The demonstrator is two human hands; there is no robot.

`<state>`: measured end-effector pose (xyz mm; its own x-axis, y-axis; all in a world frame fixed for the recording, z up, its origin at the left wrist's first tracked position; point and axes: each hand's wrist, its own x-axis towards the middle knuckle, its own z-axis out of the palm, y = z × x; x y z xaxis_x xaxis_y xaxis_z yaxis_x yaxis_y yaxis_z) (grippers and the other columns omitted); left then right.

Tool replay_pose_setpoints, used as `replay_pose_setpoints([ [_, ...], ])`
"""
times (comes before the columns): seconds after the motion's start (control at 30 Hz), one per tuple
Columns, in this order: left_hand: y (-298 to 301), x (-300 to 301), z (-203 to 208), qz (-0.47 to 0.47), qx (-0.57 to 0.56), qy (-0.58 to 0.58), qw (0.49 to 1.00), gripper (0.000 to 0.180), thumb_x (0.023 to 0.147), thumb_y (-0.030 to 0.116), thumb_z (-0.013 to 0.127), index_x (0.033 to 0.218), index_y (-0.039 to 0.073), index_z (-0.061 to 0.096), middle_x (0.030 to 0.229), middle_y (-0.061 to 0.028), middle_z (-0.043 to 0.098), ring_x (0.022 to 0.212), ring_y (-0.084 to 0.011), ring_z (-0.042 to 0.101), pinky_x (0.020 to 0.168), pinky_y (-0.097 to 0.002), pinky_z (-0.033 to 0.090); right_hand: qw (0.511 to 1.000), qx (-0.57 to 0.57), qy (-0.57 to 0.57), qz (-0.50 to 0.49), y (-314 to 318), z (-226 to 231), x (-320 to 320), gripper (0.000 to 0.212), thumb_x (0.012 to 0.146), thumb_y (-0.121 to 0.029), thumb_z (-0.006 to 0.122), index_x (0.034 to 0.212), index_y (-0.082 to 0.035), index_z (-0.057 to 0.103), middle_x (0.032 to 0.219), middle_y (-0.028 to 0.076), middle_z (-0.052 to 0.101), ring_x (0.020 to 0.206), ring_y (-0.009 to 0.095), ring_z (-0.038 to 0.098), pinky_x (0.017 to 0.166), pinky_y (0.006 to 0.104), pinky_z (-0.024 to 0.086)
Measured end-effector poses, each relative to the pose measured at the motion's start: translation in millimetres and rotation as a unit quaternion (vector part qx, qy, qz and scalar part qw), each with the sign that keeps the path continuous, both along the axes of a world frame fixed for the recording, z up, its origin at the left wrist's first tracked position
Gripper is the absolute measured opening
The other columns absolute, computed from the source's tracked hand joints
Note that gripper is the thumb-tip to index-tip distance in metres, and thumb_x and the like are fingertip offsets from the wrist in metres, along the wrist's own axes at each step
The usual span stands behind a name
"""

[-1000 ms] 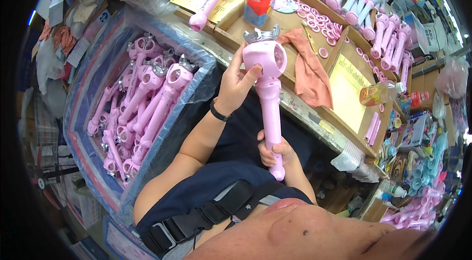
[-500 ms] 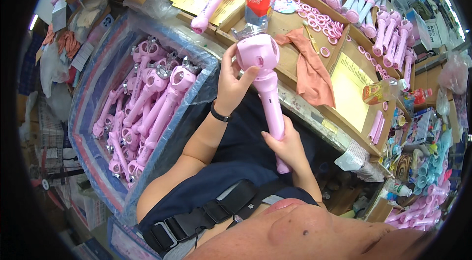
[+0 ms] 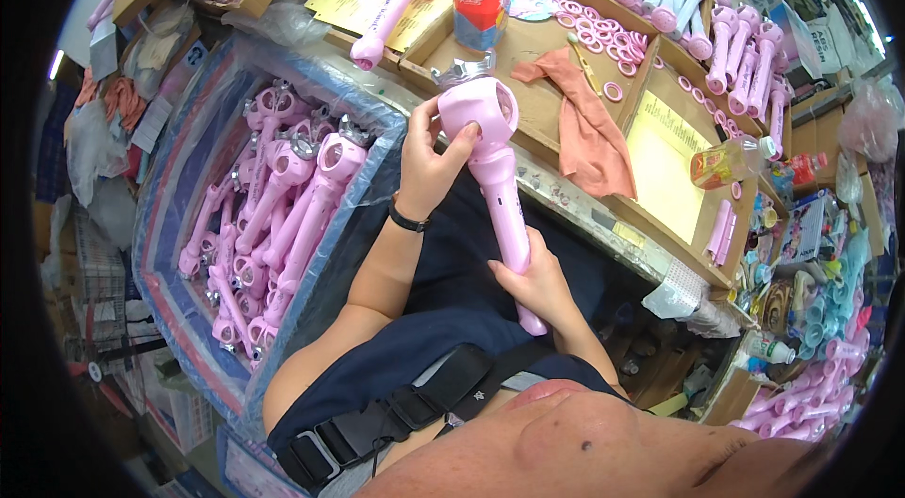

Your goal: The person assembles pink plastic batons by inserting a crown-shaped top into the handle, wiping the surface with a cloth, and applying a sticker label. They repeatedly pick batons from a bin, attach the top, clean the body, and place the finished items on a table.

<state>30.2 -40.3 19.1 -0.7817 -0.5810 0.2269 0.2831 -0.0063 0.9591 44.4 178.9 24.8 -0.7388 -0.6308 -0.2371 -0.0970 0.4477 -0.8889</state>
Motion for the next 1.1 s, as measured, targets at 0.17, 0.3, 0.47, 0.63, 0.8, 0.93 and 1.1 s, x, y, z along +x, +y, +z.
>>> replay_pose_setpoints([
  [0.17,-1.4,1.8,8.1,0.037,-0.105,-0.007,0.994,0.061,0.081,0.019,0.073,0.127,-0.004,0.040,0.121,-0.0125,0.051,0.109,-0.0175,0.050,0.096,-0.0326,0.040,0.996,-0.058,-0.072,0.012,5.6,-6.5,-2.5,0.064,0.075,-0.026,0.073,0.125,0.000,0.042,0.097,0.023,0.062,0.090,0.032,0.064,0.078,0.0365,0.049],
  [0.3,20.9,5.2,8.5,-0.018,0.197,0.211,0.957,0.092,0.077,0.061,0.063,0.138,0.002,0.029,0.131,-0.0169,0.045,0.124,-0.0257,0.044,0.102,-0.0380,0.039,0.986,-0.116,-0.108,0.056,1.7,-5.4,-2.6,0.059,0.077,-0.024,0.073,0.125,-0.003,0.046,0.096,0.014,0.063,0.087,0.021,0.063,0.077,0.0318,0.049],
  [0.47,18.1,16.6,1.7,-0.412,0.424,0.271,0.759,0.128,0.058,0.078,0.065,0.147,0.005,0.011,0.090,-0.0082,0.049,0.061,-0.0189,0.046,0.056,-0.0329,0.040,0.976,-0.121,0.055,0.171,-4.4,-0.8,-13.2,0.052,0.085,-0.040,0.064,0.120,-0.003,0.052,0.101,0.017,0.061,0.092,0.031,0.060,0.081,0.0341,0.048],
  [0.63,-23.7,37.2,13.9,-0.117,0.244,0.121,0.955,0.126,0.057,0.090,0.047,0.139,-0.003,0.024,0.086,-0.0084,0.050,0.055,-0.0155,0.046,0.046,-0.0271,0.039,0.924,-0.104,0.348,-0.123,19.5,5.1,-65.5,0.031,0.082,-0.024,0.067,0.105,-0.005,0.060,0.094,0.012,0.060,0.088,0.029,0.060,0.080,0.0378,0.047],
  [0.8,-31.4,57.4,28.8,-0.031,0.164,-0.011,0.986,0.103,0.063,0.091,0.038,0.107,-0.002,0.049,0.073,-0.0069,0.055,0.052,-0.0133,0.050,0.044,-0.0223,0.039,0.835,0.178,0.431,-0.292,36.0,9.4,-122.4,0.022,0.080,-0.017,0.067,0.096,-0.004,0.063,0.086,0.012,0.062,0.082,0.030,0.059,0.075,0.0393,0.047],
  [0.93,-20.7,54.3,19.6,-0.075,0.172,-0.048,0.981,0.097,0.067,0.088,0.038,0.102,-0.001,0.051,0.074,-0.0083,0.057,0.054,-0.0143,0.052,0.046,-0.0244,0.042,0.864,0.044,0.445,-0.230,8.5,-0.7,-130.6,0.009,0.079,-0.011,0.064,0.086,-0.007,0.065,0.081,0.008,0.062,0.078,0.027,0.060,0.069,0.0366,0.049],
  [1.1,-15.6,44.4,7.4,-0.141,0.147,-0.059,0.977,0.100,0.070,0.085,0.039,0.113,-0.005,0.049,0.083,-0.0140,0.061,0.058,-0.0176,0.057,0.050,-0.0272,0.046,0.887,-0.019,0.437,-0.149,-41.6,-14.9,-135.8,0.010,0.080,-0.017,0.061,0.084,-0.008,0.063,0.079,0.008,0.063,0.077,0.026,0.061,0.068,0.0376,0.049],
])
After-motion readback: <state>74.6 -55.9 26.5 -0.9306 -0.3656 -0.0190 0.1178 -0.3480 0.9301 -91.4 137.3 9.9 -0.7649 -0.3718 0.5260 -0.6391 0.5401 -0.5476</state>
